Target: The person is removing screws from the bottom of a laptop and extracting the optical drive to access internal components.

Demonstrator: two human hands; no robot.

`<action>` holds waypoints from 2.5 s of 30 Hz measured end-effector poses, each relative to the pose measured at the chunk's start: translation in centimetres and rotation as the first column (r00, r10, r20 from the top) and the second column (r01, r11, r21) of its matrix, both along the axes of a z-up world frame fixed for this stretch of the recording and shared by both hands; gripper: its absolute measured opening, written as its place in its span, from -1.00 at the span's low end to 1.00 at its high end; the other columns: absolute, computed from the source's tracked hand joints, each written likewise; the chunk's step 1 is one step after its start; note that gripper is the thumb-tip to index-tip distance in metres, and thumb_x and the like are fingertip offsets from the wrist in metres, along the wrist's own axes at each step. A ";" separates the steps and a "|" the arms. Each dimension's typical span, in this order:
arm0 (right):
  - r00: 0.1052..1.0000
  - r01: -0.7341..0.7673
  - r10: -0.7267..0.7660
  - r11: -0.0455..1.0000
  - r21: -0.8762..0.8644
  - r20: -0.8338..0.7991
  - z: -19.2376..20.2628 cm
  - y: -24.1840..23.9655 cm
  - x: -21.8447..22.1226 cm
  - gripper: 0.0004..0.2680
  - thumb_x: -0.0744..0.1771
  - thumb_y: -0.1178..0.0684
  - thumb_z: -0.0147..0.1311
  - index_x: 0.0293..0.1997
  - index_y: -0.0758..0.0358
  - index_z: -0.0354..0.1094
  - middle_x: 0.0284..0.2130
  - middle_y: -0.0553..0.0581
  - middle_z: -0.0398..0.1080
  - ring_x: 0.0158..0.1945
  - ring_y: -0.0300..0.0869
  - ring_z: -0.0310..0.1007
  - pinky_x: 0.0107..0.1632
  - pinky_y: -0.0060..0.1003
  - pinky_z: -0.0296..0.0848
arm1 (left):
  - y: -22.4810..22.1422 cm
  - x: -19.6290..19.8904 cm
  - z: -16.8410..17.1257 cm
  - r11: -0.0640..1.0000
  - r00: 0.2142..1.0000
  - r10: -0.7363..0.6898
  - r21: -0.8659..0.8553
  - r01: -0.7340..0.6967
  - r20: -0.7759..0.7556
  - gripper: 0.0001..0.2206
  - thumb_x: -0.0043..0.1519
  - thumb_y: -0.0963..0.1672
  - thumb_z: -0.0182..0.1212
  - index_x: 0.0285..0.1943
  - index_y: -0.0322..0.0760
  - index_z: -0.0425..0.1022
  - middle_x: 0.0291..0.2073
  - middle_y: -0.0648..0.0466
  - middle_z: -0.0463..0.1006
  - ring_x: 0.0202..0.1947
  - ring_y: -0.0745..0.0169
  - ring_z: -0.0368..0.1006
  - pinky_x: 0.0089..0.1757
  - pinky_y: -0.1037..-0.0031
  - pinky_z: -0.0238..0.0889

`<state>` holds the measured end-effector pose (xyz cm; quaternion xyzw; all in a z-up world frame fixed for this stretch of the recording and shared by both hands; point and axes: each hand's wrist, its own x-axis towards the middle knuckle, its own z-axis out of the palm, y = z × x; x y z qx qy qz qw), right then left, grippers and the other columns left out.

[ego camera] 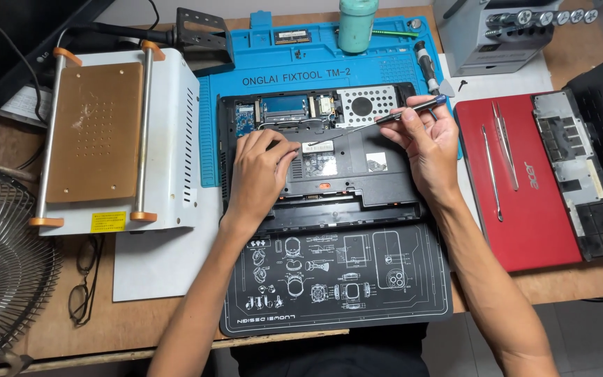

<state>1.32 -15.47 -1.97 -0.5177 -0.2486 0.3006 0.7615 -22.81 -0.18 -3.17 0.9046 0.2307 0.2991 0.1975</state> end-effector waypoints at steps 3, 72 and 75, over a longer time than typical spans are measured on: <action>1.000 -0.002 0.002 1.000 -0.007 0.027 -0.1 0.0 0.1 -0.75 0.41 0.09 0.12 0.16 0.35 0.16 -0.13 0.22 0.49 -0.13 -0.05 0.67 0.03 -0.27 0.75 | -0.3 -0.3 0.5 1.000 1.000 -0.013 -0.017 0.013 -0.024 -0.86 0.31 -0.16 0.29 0.00 -0.22 0.66 -0.20 0.03 0.54 0.02 0.07 0.46 0.14 0.22 0.20; 0.533 -0.280 0.141 0.960 0.016 0.834 10.1 1.3 -3.2 -0.80 0.44 0.42 -0.01 0.15 0.38 0.09 0.00 0.44 0.40 0.15 0.13 0.53 0.24 -0.09 0.63 | 0.1 -1.6 3.9 0.889 0.965 0.022 -0.446 0.102 0.263 -0.75 0.37 -0.13 0.14 0.18 -0.30 0.53 -0.02 -0.02 0.61 0.02 0.17 0.52 0.05 0.46 0.38; 0.540 -0.258 0.122 0.966 0.025 0.833 9.7 2.2 -2.2 -0.74 0.38 0.40 0.24 0.03 0.37 0.16 -0.14 0.23 0.18 -0.08 -0.05 0.44 0.11 -0.22 0.65 | 0.6 -1.6 3.5 0.931 0.969 -0.011 -0.351 0.099 0.245 -0.78 0.36 -0.16 0.15 0.14 -0.33 0.55 -0.02 -0.02 0.62 0.04 0.14 0.52 0.09 0.39 0.35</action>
